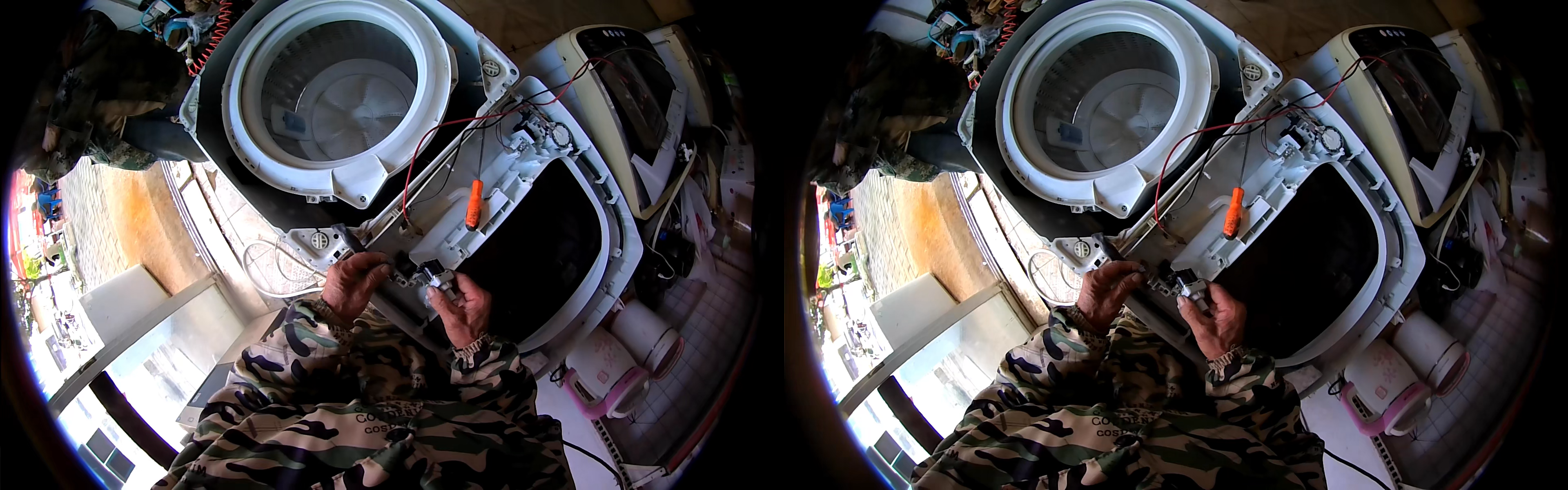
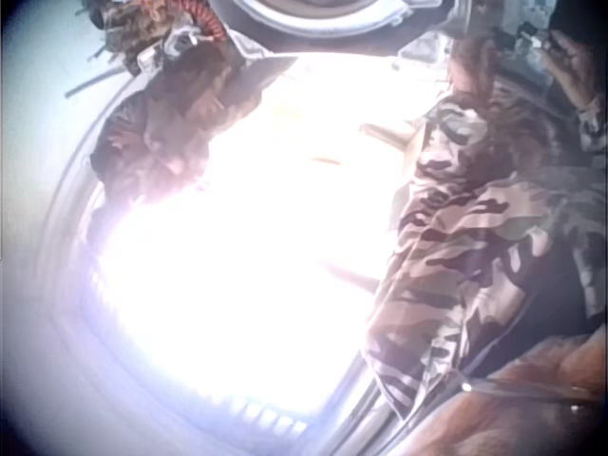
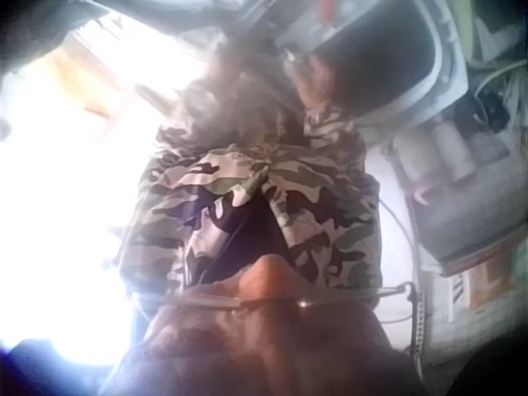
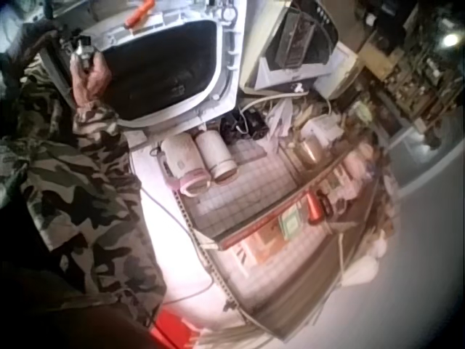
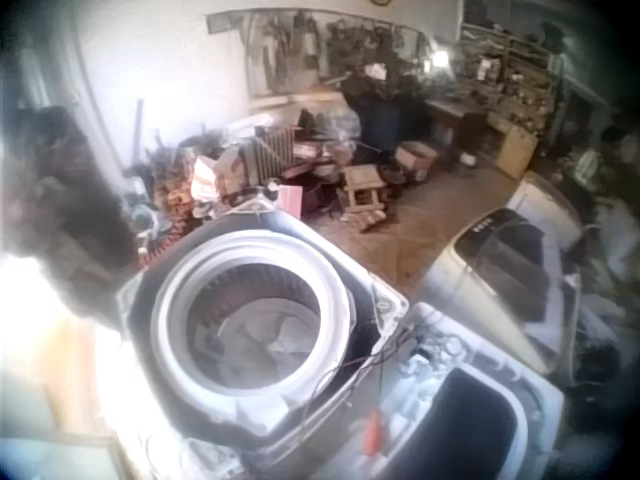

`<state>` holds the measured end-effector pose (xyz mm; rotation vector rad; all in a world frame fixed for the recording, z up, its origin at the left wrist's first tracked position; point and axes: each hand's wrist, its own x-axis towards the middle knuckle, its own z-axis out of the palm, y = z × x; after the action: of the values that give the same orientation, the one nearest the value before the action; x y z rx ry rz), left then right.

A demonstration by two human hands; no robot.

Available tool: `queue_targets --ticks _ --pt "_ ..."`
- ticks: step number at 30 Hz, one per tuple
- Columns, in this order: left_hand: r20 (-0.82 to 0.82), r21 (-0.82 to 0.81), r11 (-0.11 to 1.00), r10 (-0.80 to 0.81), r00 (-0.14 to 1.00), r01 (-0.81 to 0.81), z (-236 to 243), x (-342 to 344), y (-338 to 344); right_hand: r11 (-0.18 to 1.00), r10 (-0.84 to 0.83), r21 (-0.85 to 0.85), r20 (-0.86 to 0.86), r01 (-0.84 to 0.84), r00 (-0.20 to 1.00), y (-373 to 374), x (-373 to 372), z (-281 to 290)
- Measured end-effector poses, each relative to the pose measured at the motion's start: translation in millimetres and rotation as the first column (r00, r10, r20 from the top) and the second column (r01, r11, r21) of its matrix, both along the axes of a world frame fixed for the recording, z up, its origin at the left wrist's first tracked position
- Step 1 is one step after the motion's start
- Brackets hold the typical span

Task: The person works on the internal components of a top-loading washing machine with its lid open. They use an orange-handled screwdriver to tighten screws and manipulate wires and a small black component near the door latch area. The person repeatedly adjusts and secures parts within the machine's control housing.

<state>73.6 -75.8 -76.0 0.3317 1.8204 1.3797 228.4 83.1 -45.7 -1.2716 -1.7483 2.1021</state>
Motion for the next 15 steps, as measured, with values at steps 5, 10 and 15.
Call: queue_targets --ticks 5,10,15 --pt "-0.097 0.029 0.998 -0.059 0.994 0.062 9 -3 3 0.981 0.084 0.168 0.069 -0.095 0.994 -4 -14 10" --pt "-0.165 -0.03 0.993 -0.119 0.979 0.116 13 -6 4 0.939 0.121 0.314 0.089 -0.143 0.989 -6 -24 14" --pt "-0.203 -0.051 0.994 -0.106 0.973 0.097 17 -5 7 0.896 0.145 0.413 0.074 -0.163 0.987 -5 -30 21"
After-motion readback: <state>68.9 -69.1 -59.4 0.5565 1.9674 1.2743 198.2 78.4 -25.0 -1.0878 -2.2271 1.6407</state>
